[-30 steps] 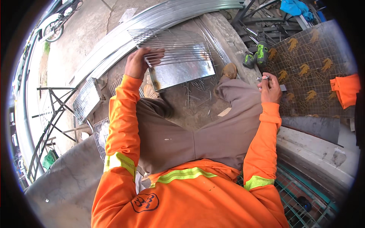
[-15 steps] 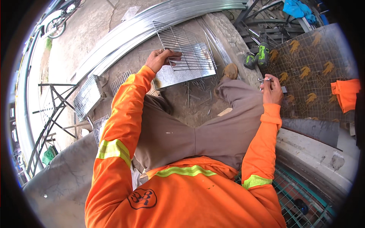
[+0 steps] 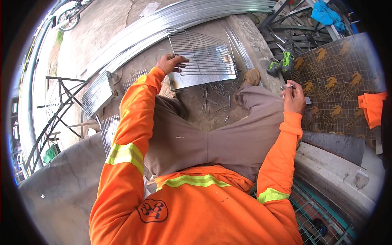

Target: Assembling and securing metal mesh cage components using a power drill, pliers, and wire.

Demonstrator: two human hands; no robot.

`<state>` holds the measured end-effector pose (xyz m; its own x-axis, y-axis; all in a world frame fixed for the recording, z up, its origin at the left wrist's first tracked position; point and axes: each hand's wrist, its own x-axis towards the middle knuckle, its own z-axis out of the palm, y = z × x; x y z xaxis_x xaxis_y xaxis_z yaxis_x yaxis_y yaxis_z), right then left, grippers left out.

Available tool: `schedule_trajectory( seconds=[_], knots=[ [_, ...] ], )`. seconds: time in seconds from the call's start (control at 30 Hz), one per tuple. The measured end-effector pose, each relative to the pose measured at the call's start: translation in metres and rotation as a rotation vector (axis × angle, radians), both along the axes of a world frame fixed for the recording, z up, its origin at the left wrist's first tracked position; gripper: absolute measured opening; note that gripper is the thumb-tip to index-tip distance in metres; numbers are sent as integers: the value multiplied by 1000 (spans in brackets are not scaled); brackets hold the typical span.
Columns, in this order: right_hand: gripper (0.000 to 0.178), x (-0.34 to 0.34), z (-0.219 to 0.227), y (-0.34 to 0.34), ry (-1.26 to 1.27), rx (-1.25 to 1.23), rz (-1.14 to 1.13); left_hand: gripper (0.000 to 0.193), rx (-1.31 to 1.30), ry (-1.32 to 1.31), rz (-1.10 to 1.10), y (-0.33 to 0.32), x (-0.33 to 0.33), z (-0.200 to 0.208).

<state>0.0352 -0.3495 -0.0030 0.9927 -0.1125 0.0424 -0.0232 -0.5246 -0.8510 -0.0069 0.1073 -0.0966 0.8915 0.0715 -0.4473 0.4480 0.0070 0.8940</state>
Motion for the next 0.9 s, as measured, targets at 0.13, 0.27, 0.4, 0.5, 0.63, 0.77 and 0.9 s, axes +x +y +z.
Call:
schedule_trajectory(
  seconds=[0.13,0.27,0.4,0.5,0.63,0.77,0.9],
  knots=[
    [20,0,1,7,-8,-1,31,38,88,132,156,12,-9,-23],
    [20,-3,1,5,-13,-12,25,34,-182,70,110,6,-21,-29],
    [21,-3,0,2,-21,-73,19,30,-240,58,135,3,-16,-36],
    [22,-4,-1,0,-4,-51,15,25,-148,119,222,2,-15,-39],
    [22,-5,-5,-12,-25,2,-1,26,-126,172,286,14,-7,-80],
    [22,-4,-4,4,-9,52,32,24,496,350,264,71,-23,-134],
    [23,-3,-5,0,-39,19,30,26,323,415,286,51,-23,-139]
  ],
)
